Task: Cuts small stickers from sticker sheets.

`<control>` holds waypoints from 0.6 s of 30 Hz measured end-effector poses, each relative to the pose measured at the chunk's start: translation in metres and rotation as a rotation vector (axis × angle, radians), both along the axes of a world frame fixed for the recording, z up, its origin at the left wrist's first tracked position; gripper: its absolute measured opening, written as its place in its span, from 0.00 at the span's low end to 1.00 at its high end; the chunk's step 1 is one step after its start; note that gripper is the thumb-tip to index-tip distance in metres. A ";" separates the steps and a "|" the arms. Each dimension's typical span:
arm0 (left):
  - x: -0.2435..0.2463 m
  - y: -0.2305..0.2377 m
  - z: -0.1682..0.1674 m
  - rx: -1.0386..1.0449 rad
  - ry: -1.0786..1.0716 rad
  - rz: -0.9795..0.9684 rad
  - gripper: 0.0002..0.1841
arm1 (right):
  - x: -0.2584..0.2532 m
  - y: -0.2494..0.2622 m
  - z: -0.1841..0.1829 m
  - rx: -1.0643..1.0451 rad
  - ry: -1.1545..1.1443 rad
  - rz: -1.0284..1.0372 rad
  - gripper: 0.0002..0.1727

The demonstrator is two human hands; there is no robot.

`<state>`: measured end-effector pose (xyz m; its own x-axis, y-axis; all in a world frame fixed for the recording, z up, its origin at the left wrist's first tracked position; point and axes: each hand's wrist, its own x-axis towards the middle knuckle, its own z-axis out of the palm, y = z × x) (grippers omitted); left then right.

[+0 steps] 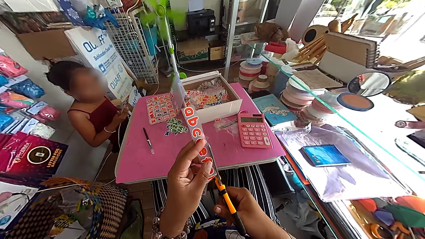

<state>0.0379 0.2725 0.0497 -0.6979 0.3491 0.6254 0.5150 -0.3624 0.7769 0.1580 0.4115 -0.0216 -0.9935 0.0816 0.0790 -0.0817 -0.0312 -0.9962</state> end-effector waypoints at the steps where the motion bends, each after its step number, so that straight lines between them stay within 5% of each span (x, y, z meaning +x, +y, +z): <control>1: 0.002 0.001 -0.001 -0.003 -0.007 -0.014 0.23 | 0.000 0.000 0.000 -0.009 0.005 0.003 0.17; 18: 0.005 0.000 -0.004 0.004 -0.017 -0.027 0.22 | 0.001 -0.003 0.002 -0.011 -0.013 -0.036 0.17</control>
<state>0.0429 0.2724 0.0456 -0.6987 0.3650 0.6153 0.4922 -0.3790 0.7837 0.1590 0.4090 -0.0194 -0.9908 0.1182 0.0654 -0.0705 -0.0395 -0.9967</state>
